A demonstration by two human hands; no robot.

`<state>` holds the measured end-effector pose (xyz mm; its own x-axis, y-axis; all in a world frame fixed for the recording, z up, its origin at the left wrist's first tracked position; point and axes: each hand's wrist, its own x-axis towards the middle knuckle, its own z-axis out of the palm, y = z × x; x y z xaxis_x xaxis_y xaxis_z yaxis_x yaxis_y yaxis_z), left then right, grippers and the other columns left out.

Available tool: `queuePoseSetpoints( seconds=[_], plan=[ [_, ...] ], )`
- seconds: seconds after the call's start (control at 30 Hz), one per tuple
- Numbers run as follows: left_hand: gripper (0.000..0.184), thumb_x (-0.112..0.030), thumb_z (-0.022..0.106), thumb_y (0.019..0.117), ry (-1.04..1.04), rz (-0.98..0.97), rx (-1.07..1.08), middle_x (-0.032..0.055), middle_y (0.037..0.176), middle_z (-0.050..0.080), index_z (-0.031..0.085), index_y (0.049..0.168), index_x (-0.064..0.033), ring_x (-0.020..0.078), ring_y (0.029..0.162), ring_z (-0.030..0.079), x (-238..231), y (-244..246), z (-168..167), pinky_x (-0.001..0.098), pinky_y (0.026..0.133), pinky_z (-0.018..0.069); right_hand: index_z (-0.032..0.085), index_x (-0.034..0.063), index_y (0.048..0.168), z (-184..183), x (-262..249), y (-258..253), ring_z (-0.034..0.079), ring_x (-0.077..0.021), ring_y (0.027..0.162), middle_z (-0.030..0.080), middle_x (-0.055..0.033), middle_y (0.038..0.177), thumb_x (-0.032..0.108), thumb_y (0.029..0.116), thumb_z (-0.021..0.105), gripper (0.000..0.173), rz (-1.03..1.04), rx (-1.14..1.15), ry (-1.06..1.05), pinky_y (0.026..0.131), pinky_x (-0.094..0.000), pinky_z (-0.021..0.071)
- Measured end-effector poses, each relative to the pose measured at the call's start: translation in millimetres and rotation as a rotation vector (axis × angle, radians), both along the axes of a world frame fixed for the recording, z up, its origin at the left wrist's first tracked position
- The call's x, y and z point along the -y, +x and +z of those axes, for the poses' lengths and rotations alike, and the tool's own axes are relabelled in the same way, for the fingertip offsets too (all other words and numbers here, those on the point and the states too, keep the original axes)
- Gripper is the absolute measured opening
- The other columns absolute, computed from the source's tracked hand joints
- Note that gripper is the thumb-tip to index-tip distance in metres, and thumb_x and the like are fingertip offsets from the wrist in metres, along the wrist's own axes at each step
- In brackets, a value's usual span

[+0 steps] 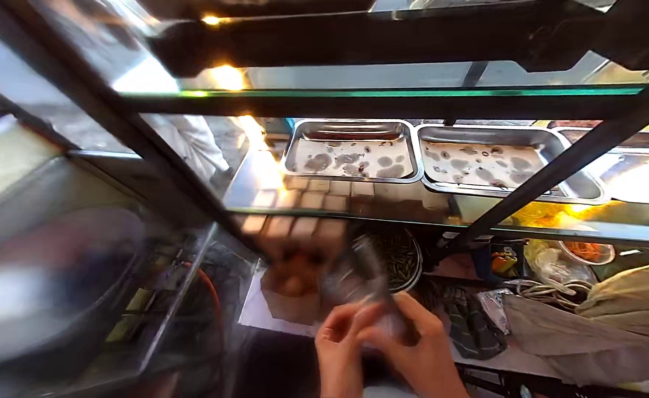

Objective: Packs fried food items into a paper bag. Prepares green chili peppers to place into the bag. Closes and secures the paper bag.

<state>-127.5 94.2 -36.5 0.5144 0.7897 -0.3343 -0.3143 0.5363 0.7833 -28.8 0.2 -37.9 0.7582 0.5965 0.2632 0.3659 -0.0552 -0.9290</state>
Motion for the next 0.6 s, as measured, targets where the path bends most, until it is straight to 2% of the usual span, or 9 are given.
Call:
queuePoseSetpoints(
  seconds=[0.03,0.1,0.17,0.27,0.33,0.4,0.5,0.57,0.6],
  plan=[
    [0.006,-0.001,0.071,0.0917,-0.077,-0.045,0.062,0.0137,0.091,0.076,0.073,0.097,0.0017,0.0178,0.084,0.075,-1.0,0.4,6.3,0.0315,0.080,0.0629,0.075,0.0117,0.099,-7.7,-7.2,-1.9,0.059,-0.0010,0.068,0.068,0.0041,0.087,0.043,0.0827,0.085,0.037,0.055,-0.033,0.017,0.057,-0.0185,0.0510],
    [0.005,-0.002,0.070,0.0933,-0.145,-0.099,0.122,0.0159,0.090,0.076,0.073,0.095,0.0020,0.0202,0.084,0.076,-8.5,-1.3,7.5,0.0333,0.080,0.0632,0.076,0.0099,0.099,-9.9,-11.9,1.4,0.061,-0.0014,0.066,0.072,0.0011,0.091,0.026,0.0883,0.081,0.020,0.160,-0.183,0.109,0.057,-0.0173,0.0522],
    [0.005,-0.006,0.077,0.0883,-0.122,-0.194,0.159,0.0134,0.087,0.076,0.076,0.089,-0.0013,0.0182,0.082,0.075,-18.4,-6.3,3.7,0.0336,0.082,0.0629,0.074,0.0078,0.101,-1.8,-13.3,6.0,0.056,-0.0016,0.055,0.071,-0.0006,0.087,0.016,0.0936,0.075,0.011,0.230,-0.359,0.161,0.047,-0.0172,0.0472],
    [0.008,-0.014,0.080,0.0870,0.010,-0.441,0.231,0.0068,0.088,0.075,0.079,0.091,-0.0078,0.0133,0.081,0.072,-36.9,-13.1,-4.3,0.0318,0.081,0.0613,0.070,0.0094,0.104,16.0,-16.6,15.8,0.046,0.0005,0.050,0.065,0.0011,0.080,0.020,0.1022,0.063,0.012,0.284,-0.651,0.235,0.044,-0.0158,0.0408],
    [0.010,-0.019,0.075,0.0926,0.037,-0.540,0.302,0.0059,0.095,0.074,0.078,0.097,-0.0101,0.0136,0.087,0.071,-46.6,-14.3,-5.7,0.0324,0.084,0.0603,0.067,0.0137,0.103,26.9,-15.6,24.5,0.042,0.0037,0.048,0.060,0.0055,0.076,0.025,0.1066,0.055,0.017,0.377,-0.867,0.274,0.043,-0.0130,0.0383],
    [0.014,-0.023,0.065,0.1003,-0.024,-0.567,0.387,0.0072,0.107,0.073,0.071,0.107,-0.0134,0.0164,0.099,0.071,-54.9,-14.1,-4.9,0.0353,0.090,0.0585,0.065,0.0185,0.100,31.7,-8.6,29.7,0.039,0.0049,0.046,0.055,0.0097,0.071,0.033,0.1091,0.048,0.024,0.552,-0.959,0.149,0.041,-0.0122,0.0350],
    [0.019,-0.025,0.054,0.1063,-0.077,-0.655,0.459,0.0069,0.105,0.071,0.068,0.110,-0.0123,0.0163,0.099,0.069,-64.2,-13.5,-1.9,0.0366,0.093,0.0569,0.067,0.0185,0.100,23.2,3.1,35.9,0.044,0.0038,0.050,0.054,0.0100,0.072,0.046,0.1061,0.051,0.033,0.838,-1.039,0.107,0.044,-0.0133,0.0376],
    [0.023,-0.027,0.051,0.1076,-0.114,-0.715,0.475,0.0067,0.104,0.072,0.068,0.109,-0.0116,0.0160,0.100,0.070,-63.7,-12.6,-1.7,0.0371,0.094,0.0565,0.068,0.0179,0.108,17.3,6.1,40.0,0.049,0.0027,0.055,0.059,0.0089,0.077,0.032,0.0994,0.064,0.017,0.920,-1.087,0.299,0.048,-0.0143,0.0396],
    [0.023,-0.028,0.052,0.1072,-0.113,-0.738,0.489,0.0063,0.105,0.072,0.068,0.111,-0.0116,0.0157,0.100,0.070,-63.1,-10.9,-2.2,0.0371,0.094,0.0563,0.065,0.0191,0.111,16.3,5.5,40.3,0.049,0.0022,0.057,0.059,0.0081,0.080,0.021,0.0939,0.068,0.017,0.886,-1.064,0.347,0.049,-0.0148,0.0393]
  ],
)
